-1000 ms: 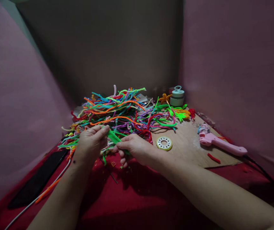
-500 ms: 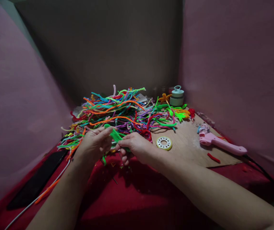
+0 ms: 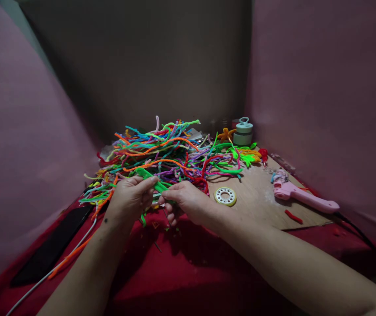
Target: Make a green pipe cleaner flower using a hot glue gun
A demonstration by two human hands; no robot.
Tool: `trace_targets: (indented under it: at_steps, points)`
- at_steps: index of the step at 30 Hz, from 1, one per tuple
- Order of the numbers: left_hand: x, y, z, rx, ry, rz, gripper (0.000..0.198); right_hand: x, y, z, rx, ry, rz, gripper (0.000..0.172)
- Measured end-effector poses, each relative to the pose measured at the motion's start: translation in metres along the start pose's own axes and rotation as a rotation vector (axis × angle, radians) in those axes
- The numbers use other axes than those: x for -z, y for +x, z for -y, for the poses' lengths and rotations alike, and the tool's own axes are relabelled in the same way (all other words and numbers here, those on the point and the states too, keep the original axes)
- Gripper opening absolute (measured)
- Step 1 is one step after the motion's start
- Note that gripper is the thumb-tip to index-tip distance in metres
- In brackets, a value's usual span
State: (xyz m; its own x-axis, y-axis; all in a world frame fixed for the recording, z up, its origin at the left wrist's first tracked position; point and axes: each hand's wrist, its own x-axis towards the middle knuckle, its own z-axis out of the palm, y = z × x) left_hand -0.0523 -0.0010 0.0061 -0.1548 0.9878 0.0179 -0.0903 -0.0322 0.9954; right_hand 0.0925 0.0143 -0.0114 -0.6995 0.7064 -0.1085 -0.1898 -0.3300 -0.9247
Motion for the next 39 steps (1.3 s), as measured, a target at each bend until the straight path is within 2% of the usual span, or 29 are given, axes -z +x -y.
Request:
trace_targets:
  at_steps: [5,10,12,14,16,17,19,20,22,24,28,32,39]
  points:
    - [0.002,0.001,-0.001,-0.026,0.004,-0.019,0.035,0.002,0.001,0.0,-0.01,0.005,0.032,0.019]
    - [0.007,0.002,-0.004,0.045,0.055,0.104,0.037,0.006,0.001,0.001,-0.043,-0.049,0.028,0.018]
    - [0.01,0.003,-0.006,0.02,0.125,0.089,0.032,0.007,0.0,0.003,-0.06,-0.082,0.02,0.017]
    - [0.013,0.002,-0.01,-0.165,0.262,-0.048,0.022,0.009,0.0,0.004,-0.069,-0.109,0.004,0.016]
    - [0.016,-0.001,-0.015,-0.461,0.486,-0.2,0.03,0.011,-0.001,0.006,-0.074,-0.134,-0.005,0.014]
    - [0.017,-0.002,-0.017,-0.607,0.619,-0.208,0.033,0.012,-0.001,0.007,-0.077,-0.148,-0.003,0.014]
    - [0.018,-0.005,-0.02,-0.801,0.857,-0.005,0.024,0.013,-0.001,0.009,-0.089,-0.193,0.003,0.014]
    - [0.018,-0.005,-0.02,-0.848,0.94,0.13,0.02,0.014,-0.001,0.01,-0.099,-0.218,0.002,0.015]
    - [0.018,-0.004,-0.019,-0.869,1.045,0.354,0.014,0.014,0.0,0.01,-0.118,-0.258,0.001,0.016]
    - [0.017,-0.003,-0.015,-0.847,1.094,0.458,0.012,0.014,0.001,0.01,-0.134,-0.294,0.022,0.016]
    - [0.014,-0.004,-0.011,-0.775,1.115,0.504,0.012,0.015,0.001,0.01,-0.174,-0.375,0.09,0.016]
    - [0.011,-0.01,-0.013,-0.685,1.125,0.511,0.015,0.021,0.0,0.012,-0.209,-0.353,0.191,0.013]
    - [0.01,-0.012,-0.01,-0.749,1.141,0.473,0.013,0.028,0.001,0.017,-0.259,-0.327,0.266,0.011]
